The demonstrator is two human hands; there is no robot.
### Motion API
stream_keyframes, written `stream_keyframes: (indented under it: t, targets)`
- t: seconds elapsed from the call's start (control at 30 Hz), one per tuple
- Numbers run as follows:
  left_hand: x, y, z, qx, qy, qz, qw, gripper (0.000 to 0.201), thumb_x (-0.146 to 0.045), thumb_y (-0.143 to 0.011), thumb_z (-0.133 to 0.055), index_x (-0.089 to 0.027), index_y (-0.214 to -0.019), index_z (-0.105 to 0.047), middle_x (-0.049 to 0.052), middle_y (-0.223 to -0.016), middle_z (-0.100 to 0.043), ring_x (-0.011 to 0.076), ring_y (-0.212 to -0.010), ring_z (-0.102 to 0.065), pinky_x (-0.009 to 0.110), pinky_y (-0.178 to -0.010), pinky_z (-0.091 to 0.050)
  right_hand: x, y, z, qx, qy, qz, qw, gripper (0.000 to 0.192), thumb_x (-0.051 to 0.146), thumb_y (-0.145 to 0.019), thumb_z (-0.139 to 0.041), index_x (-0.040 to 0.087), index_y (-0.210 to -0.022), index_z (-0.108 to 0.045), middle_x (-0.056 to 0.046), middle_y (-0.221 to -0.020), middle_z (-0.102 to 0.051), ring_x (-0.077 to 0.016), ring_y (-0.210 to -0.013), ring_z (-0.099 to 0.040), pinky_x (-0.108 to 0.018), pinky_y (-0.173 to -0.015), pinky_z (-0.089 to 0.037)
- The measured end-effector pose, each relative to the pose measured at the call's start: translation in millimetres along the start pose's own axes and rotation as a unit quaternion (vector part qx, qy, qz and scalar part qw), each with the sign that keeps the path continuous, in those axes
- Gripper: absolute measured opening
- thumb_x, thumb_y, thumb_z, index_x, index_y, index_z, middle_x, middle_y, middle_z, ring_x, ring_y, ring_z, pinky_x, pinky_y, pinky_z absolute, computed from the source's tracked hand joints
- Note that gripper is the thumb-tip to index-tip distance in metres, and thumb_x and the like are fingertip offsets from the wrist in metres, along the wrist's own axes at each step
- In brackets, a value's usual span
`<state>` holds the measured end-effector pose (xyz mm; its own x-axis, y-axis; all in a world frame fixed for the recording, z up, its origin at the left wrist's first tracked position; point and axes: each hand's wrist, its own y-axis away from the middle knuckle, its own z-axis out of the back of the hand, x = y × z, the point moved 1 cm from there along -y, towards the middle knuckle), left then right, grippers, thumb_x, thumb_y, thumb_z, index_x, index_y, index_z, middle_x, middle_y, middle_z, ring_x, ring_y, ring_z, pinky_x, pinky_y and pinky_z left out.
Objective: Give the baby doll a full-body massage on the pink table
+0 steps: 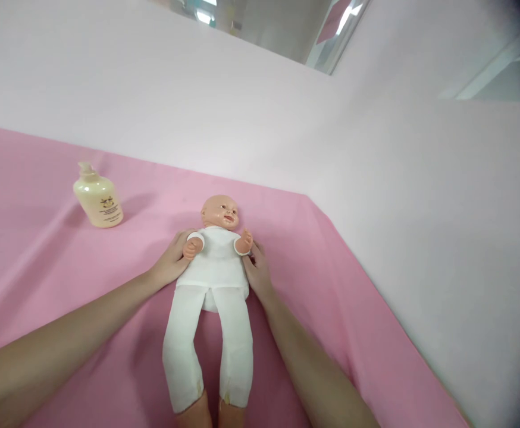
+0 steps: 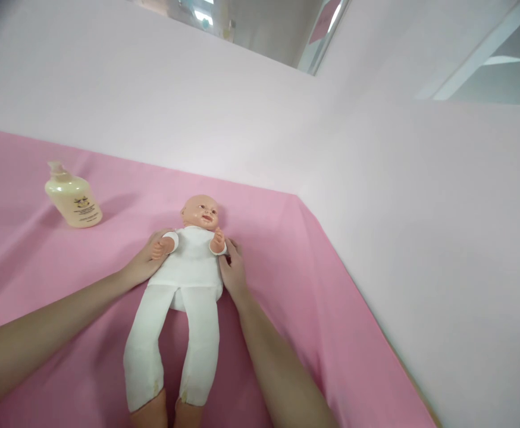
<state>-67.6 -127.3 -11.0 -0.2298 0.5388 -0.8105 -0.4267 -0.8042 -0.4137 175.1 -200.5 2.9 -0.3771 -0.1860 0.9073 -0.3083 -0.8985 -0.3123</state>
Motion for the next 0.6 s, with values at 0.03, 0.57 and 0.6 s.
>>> stream_keyframes:
  t: [0.03, 0.57, 0.6]
  targets:
    - [1.6, -0.3, -0.6, -0.003, 0.003, 0.001, 1.000, 0.038, -0.039, -0.089, -0.053, -0.025, -0.124, -0.054, 0.009, -0.134, -0.054, 0.0300, -0.130, -0.046, 0.046, -0.111, -0.038, -0.2, -0.4, 0.1, -0.005, -0.003, -0.006, 1.000, 0.041, 0.029, -0.084, -0.058, 0.030, -0.124, -0.065, -0.006, -0.128, -0.057, -0.0227, -0.117, -0.054, -0.039, -0.101, -0.045]
    - [17.0, -1.5, -5.0, -0.013, 0.031, 0.041, 0.999, 0.044, -0.042, -0.093, -0.049, -0.021, -0.132, -0.048, 0.012, -0.138, -0.050, 0.0265, -0.133, -0.044, 0.047, -0.116, -0.031, -8.9, -1.1, -0.2, -0.046, -0.067, -0.082, 0.993, 0.036, 0.037, -0.085, -0.053, 0.024, -0.118, -0.061, -0.007, -0.125, -0.062, -0.0237, -0.121, -0.054, -0.043, -0.109, -0.038]
    - [16.7, -1.4, -4.9, -0.013, 0.030, 0.041, 0.999, 0.045, -0.042, -0.093, -0.048, -0.020, -0.132, -0.048, 0.012, -0.138, -0.050, 0.0267, -0.134, -0.044, 0.047, -0.116, -0.030, -8.1, -1.1, -0.3, -0.047, -0.069, -0.083, 0.993, 0.036, 0.037, -0.085, -0.053, 0.024, -0.118, -0.061, -0.006, -0.124, -0.063, -0.0238, -0.121, -0.054, -0.043, -0.109, -0.038]
